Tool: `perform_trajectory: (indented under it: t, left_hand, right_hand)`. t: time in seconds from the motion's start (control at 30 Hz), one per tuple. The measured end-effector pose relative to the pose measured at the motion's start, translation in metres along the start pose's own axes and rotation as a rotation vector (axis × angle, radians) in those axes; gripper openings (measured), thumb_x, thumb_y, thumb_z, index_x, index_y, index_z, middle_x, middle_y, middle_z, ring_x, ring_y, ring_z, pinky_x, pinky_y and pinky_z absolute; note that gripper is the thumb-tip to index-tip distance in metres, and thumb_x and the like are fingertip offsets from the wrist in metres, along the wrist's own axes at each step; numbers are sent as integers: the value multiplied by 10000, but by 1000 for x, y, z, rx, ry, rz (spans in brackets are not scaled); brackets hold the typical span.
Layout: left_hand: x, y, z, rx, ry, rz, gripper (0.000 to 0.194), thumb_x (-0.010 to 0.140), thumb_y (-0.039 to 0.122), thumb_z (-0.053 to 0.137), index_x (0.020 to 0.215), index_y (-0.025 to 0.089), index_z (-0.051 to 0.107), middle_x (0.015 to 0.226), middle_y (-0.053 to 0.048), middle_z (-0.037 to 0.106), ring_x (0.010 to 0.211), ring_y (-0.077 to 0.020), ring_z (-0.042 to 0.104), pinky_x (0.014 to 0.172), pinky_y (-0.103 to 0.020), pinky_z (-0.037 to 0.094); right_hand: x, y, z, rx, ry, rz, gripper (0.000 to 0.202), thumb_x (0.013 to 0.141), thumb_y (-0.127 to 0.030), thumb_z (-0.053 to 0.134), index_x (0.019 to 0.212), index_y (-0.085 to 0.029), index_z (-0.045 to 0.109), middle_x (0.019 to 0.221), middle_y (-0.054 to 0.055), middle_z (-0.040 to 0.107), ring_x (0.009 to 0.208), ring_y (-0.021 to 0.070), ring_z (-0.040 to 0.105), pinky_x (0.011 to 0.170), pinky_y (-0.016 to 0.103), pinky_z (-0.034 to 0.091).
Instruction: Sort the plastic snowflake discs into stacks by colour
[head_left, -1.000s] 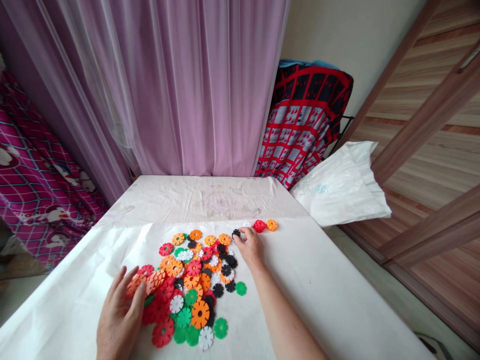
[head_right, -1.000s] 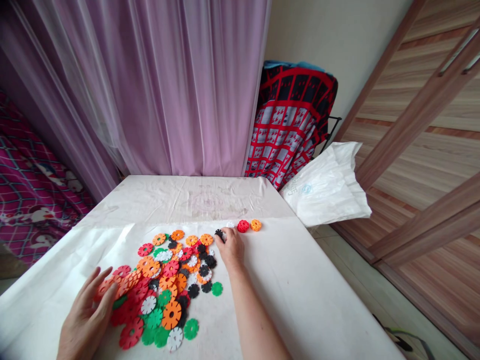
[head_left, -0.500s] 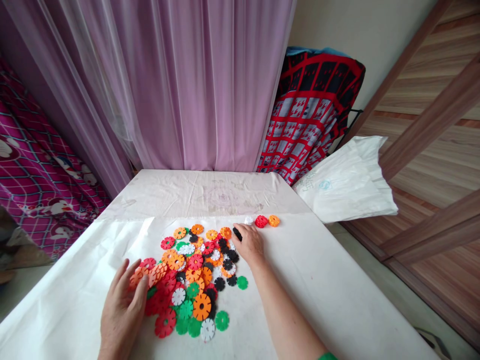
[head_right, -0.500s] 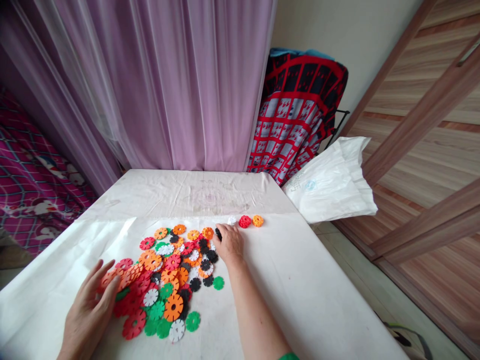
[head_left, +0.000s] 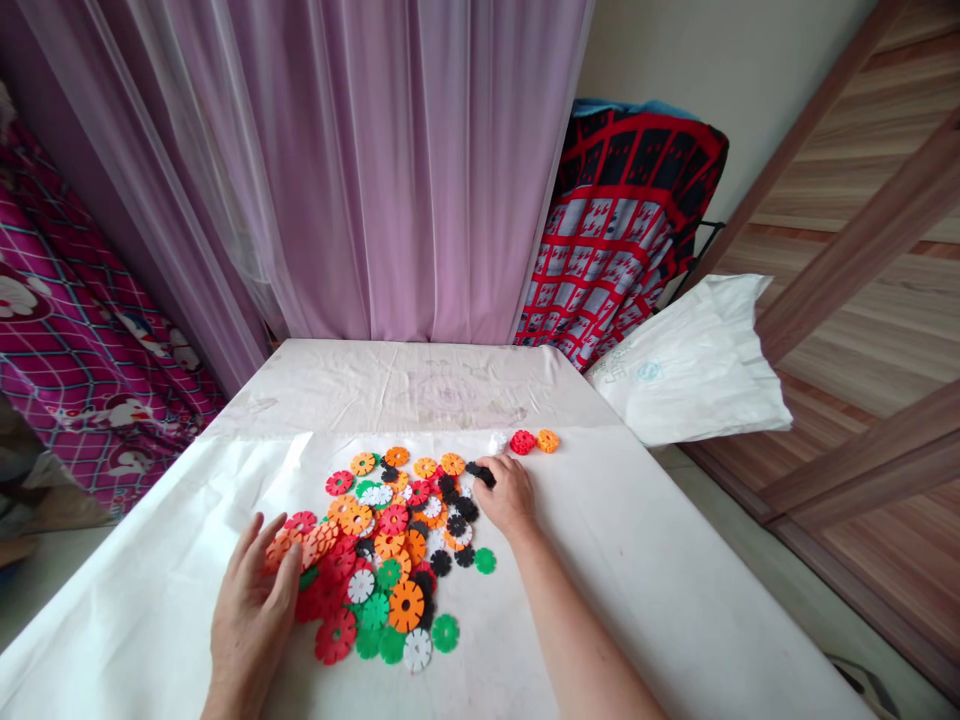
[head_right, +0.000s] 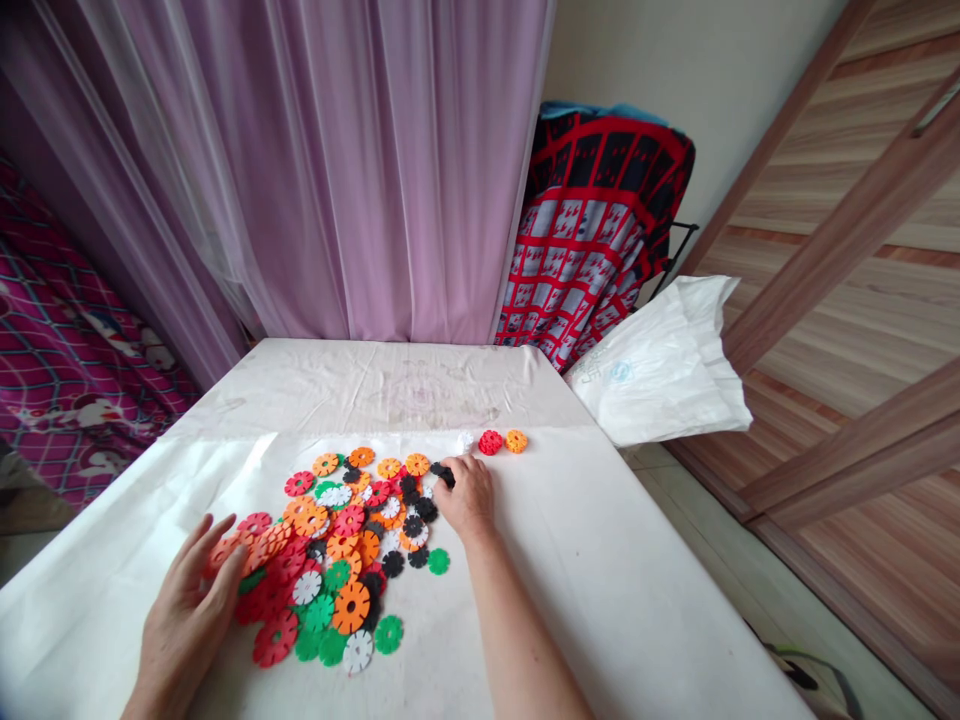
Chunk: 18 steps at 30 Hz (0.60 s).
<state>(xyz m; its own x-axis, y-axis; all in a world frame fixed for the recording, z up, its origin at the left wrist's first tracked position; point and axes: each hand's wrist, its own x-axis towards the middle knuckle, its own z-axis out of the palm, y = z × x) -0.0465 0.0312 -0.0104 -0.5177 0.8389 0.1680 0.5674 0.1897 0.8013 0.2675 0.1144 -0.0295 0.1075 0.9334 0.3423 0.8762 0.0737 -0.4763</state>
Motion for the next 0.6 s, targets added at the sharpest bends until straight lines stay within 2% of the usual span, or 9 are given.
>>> perform_trajectory:
  t: [0.23, 0.3, 0.43, 0.6]
  left_hand:
    - [0, 1, 1, 3, -11, -24, 558, 824, 595, 490, 1245, 259, 632, 1539, -48, 449, 1369, -301, 471, 1146, -416, 391]
    - [0, 0, 0, 0, -9, -19, 558, 824, 603, 491, 1245, 266, 633, 1544, -42, 444, 1374, -298, 465, 1145, -408, 392]
    - [-1, 0, -2, 9, -37, -4, 536, 826, 577, 518, 1261, 283, 622, 1548, -34, 437, 1369, -293, 473, 1149, -404, 386]
    - [-2, 4, -3, 12, -34, -8, 546, 836, 574, 497, 1265, 261, 623, 1547, -54, 439, 1386, -299, 451, 1162, -410, 365]
  right_hand:
    - [2, -5, -2, -56, -48, -50, 410, 818, -257, 625, 1225, -252, 675, 1111, 69, 679, 1071, 252, 568, 924, 363, 406]
    - [6, -7, 0, -55, -60, -54, 362, 842, -283, 621, 1196, -261, 693, 1116, 64, 690, 1074, 252, 565, 924, 370, 404]
    - [10, -6, 4, -11, -38, -43, 276, 836, -232, 612, 1080, -270, 735, 1090, 51, 714, 1057, 234, 583, 926, 359, 414]
    - [5, 8, 3, 104, 94, 14, 330, 819, -241, 591, 1128, -226, 706, 1086, 67, 723, 1049, 229, 617, 938, 358, 444]
